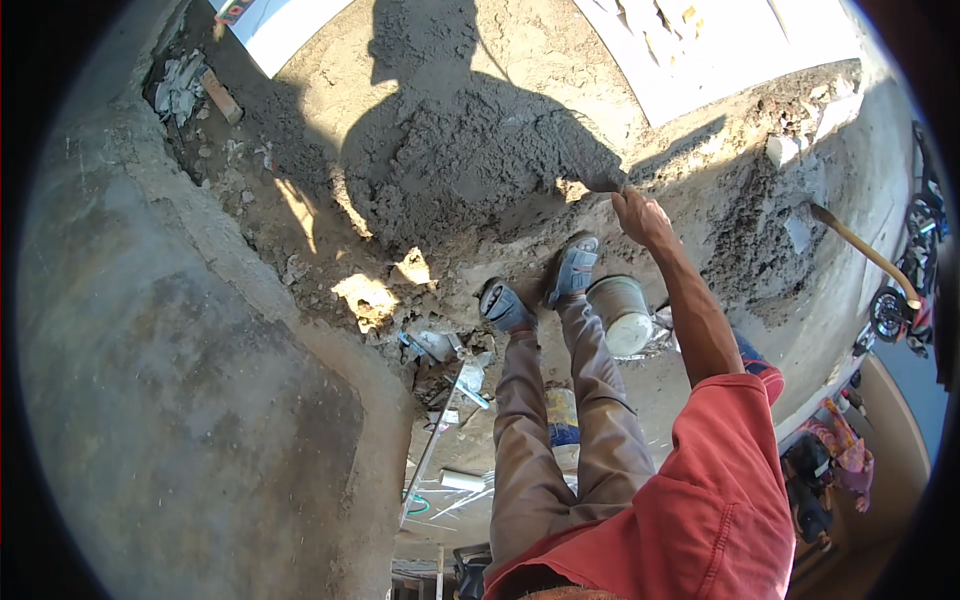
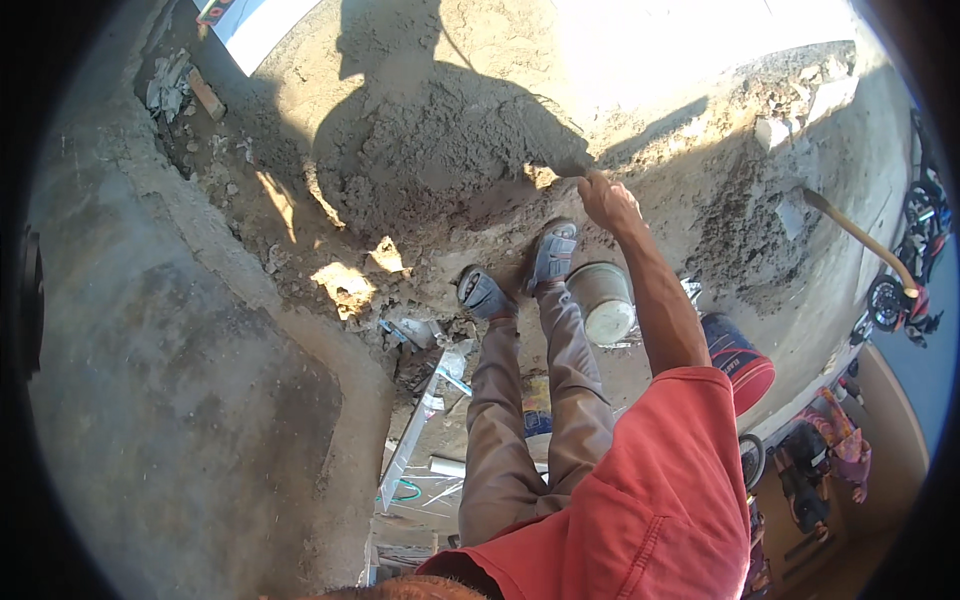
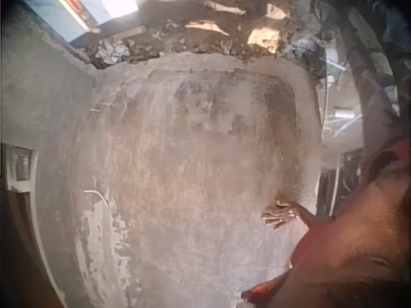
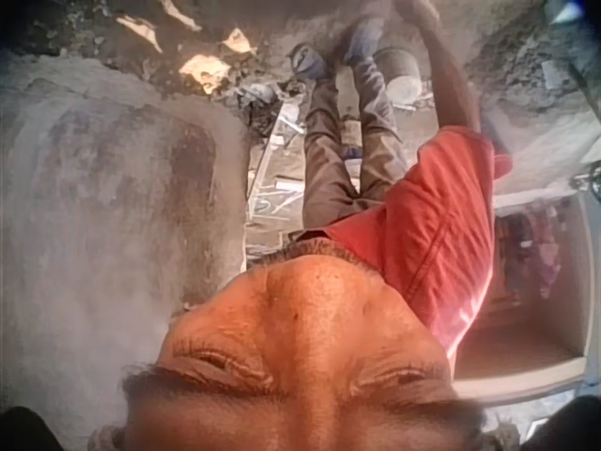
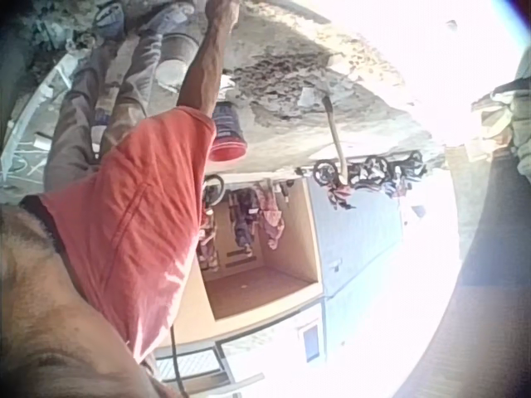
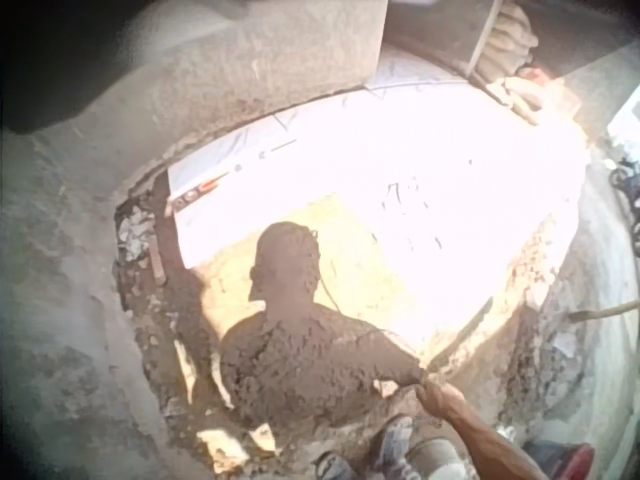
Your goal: The person spreads mortar using a trowel, levels it with the back of the trowel, and then places a large floor tile onto the prepared surface, pressing it into place by hand.
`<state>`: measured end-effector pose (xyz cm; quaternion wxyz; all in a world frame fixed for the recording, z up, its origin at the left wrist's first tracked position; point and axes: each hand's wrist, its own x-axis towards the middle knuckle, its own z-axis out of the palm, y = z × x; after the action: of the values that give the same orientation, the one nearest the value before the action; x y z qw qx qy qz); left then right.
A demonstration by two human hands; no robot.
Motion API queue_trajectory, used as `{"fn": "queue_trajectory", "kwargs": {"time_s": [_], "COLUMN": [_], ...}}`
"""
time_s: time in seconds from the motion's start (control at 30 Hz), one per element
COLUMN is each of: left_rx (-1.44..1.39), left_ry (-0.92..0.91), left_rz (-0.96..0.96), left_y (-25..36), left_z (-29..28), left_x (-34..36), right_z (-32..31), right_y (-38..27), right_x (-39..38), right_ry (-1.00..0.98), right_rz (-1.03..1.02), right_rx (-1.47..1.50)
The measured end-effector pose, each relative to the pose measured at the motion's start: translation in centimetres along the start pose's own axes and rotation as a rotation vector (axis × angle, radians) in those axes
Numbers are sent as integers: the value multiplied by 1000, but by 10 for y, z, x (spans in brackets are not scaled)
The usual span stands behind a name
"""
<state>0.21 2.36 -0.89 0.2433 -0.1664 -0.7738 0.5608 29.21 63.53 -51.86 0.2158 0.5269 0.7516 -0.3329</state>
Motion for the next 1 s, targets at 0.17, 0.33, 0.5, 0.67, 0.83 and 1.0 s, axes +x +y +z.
{"fn": "queue_trajectory", "kwargs": {"time_s": [0.17, 0.33, 0.5, 0.67, 0.83, 1.0], "left_rx": [3, -8, -164, -68, -18, -68], "left_ry": [-40, -44, -135, -12, 14, -31], "left_rz": [-32, -18, -47, -6, 24, 30], "left_y": [-4, 4, 2, 13, 15, 16], "left_z": [-9, -5, -12, -24, -33, -35], "left_x": [4, 4, 10, 16, 18, 24], "right_z": [-3, 24, 89, 70, -9, 18], "right_y": [-20, -49, -119, -138, -133, -122], "right_x": [-5, 3, -22, -8, 64, 49], "right_ry": [-83, -267, -498, -242, -113, -162], "right_rz": [127, 195, 51, -323, -261, 110], "right_rx": [245, 888, 656, -194, -278, 441]}}
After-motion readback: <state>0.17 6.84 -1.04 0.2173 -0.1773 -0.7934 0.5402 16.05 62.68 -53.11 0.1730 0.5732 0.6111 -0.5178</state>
